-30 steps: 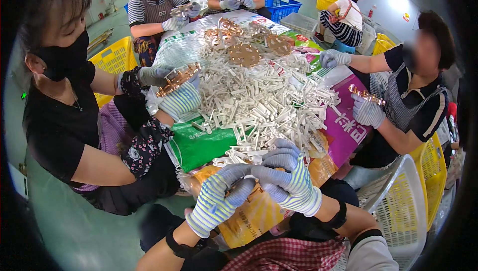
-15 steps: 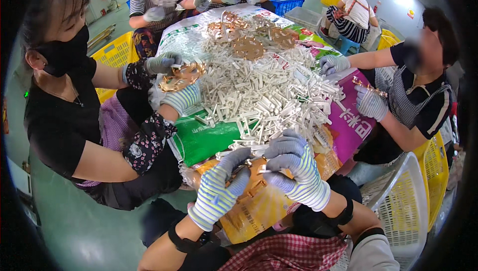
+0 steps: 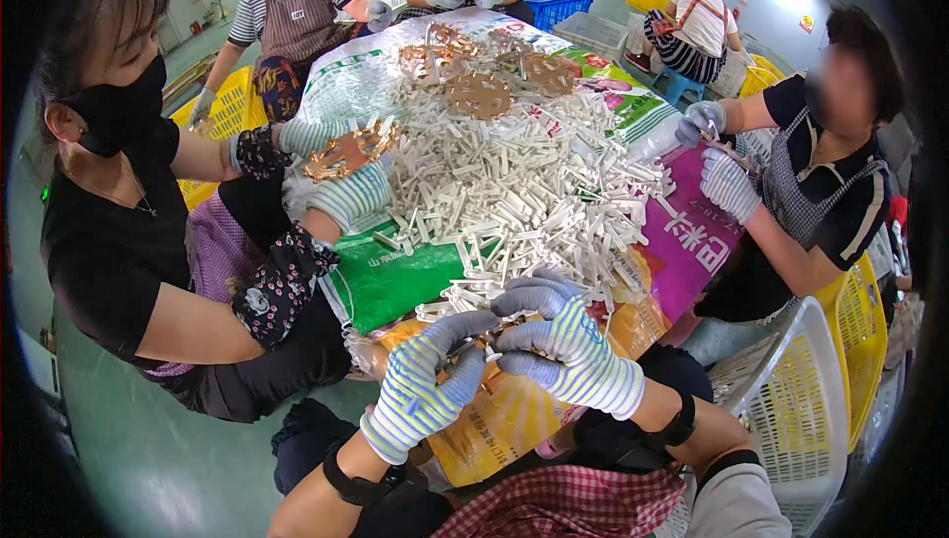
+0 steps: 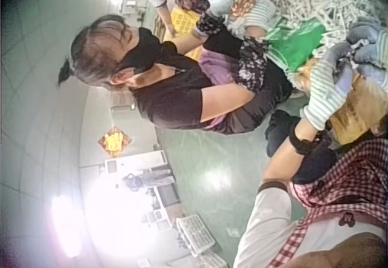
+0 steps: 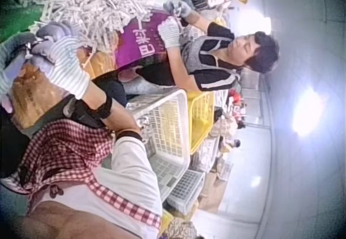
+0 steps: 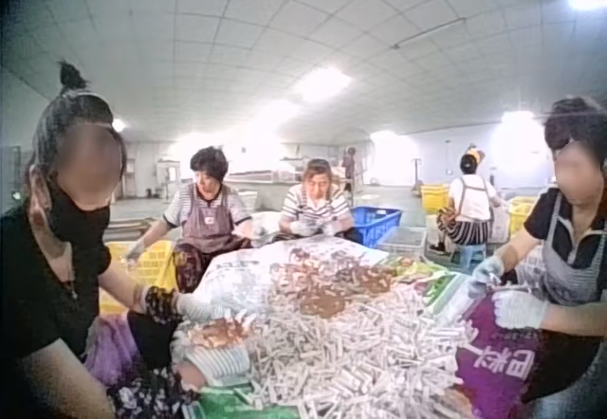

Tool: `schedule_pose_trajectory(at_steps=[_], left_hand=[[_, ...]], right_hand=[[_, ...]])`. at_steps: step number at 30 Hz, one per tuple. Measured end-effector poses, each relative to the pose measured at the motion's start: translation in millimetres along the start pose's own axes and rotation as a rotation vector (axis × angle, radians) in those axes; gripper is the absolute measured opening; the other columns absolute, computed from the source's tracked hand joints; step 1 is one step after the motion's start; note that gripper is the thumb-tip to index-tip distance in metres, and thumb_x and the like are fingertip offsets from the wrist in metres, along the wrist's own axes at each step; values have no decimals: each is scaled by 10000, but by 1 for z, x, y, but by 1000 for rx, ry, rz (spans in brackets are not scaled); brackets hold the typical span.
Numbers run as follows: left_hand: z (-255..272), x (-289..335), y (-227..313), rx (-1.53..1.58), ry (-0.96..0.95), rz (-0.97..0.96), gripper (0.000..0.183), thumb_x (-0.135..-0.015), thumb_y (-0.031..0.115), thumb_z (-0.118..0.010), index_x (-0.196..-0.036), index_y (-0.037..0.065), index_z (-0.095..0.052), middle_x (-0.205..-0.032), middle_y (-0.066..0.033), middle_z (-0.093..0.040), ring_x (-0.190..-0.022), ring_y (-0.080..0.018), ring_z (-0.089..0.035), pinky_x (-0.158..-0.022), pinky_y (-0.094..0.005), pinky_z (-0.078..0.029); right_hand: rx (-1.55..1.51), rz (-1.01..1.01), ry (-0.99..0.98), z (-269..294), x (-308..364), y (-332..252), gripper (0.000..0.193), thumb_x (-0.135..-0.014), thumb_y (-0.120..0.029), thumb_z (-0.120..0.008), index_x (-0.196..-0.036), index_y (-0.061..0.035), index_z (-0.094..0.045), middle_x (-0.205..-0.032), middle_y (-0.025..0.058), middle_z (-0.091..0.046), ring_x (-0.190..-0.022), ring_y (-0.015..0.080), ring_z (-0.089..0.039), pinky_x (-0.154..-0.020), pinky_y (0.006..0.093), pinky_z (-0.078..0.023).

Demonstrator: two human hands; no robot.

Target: The person sits at a table in a factory setting, wearing gloves and a face mask. They repeatedly pick up small white plastic rods and insert them into holes on a circular plastic base. The person works alongside several other women performing the same assembly task. Finished units are placed into a white basket.

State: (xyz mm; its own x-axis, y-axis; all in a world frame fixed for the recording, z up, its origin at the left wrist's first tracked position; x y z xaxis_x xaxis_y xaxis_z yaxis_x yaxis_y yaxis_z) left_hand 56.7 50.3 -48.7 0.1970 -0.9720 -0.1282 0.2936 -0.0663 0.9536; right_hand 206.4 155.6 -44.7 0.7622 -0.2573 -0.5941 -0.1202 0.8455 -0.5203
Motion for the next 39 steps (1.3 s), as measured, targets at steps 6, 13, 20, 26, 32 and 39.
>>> schedule_pose_trajectory(at_steps=[6, 13, 20, 26, 32, 39], left_hand=[[-2, 1, -2, 23, 9, 16, 327, -910, 41, -560, -1227, -9, -621, -1097, -117, -689, -971, -165, -652, -885, -291, -511], [-2, 3, 14, -78, 33, -108, 335, -873, 107, -711, -1180, -2, -634, -1050, -112, -695, -937, -161, -665, -838, -301, -529], [-8, 3, 2, -38, 144, 16, 342, -836, 158, -792, -1096, -14, -651, -969, -93, -706, -864, -175, -680, -819, -307, -547], [4, -4, -8, -22, 137, 129, 291, -909, 133, -699, -1148, -21, -634, -990, -53, -678, -867, -100, -623, -809, -254, -515], [18, -2, -14, 85, 94, 214, 356, -963, 182, -643, -1247, -26, -597, -1041, -68, -668, -948, -100, -619, -865, -241, -493], [12, -5, -11, 60, 127, 126, 439, -902, 127, -689, -1293, -24, -559, -1083, -69, -654, -975, -125, -612, -887, -262, -495]], right_hand=[[-87, -33, 46, -4, 3, 4, 196, -815, -230, -751, -967, -138, -668, -1153, 91, -608, -1145, 322, -568, -1055, 554, -351], [-48, -1, 7, -1, 1, 2, 232, -800, -213, -741, -996, -132, -646, -1150, 88, -606, -1122, 332, -566, -1023, 547, -365], [4, 55, 43, -2, -1, -2, 232, -831, -241, -701, -1009, -108, -634, -1153, 118, -603, -1104, 361, -558, -989, 526, -387], [-291, -304, 344, 45, 5, 35, 92, -889, -159, -672, -939, -83, -682, -1077, 110, -641, -1066, 319, -606, -967, 457, -448], [336, -100, -89, 37, 19, 86, 185, -778, -194, -698, -945, -116, -708, -1050, 86, -648, -1037, 333, -594, -974, 487, -420], [617, -127, -210, -23, 8, 85, 288, -741, -243, -722, -987, -95, -703, -1057, 87, -651, -1069, 305, -585, -1051, 486, -386]])
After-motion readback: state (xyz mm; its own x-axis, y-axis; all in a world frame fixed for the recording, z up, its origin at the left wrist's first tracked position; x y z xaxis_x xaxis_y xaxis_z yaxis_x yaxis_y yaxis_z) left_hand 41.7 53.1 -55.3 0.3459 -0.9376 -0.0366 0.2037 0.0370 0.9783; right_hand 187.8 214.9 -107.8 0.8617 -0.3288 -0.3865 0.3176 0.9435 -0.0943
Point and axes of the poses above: each hand's wrist, its own x-axis away from the middle knuckle, its own z-axis out of the back of the hand, y = z × x, the point moved 4 cm from there along -x, towards the middle knuckle
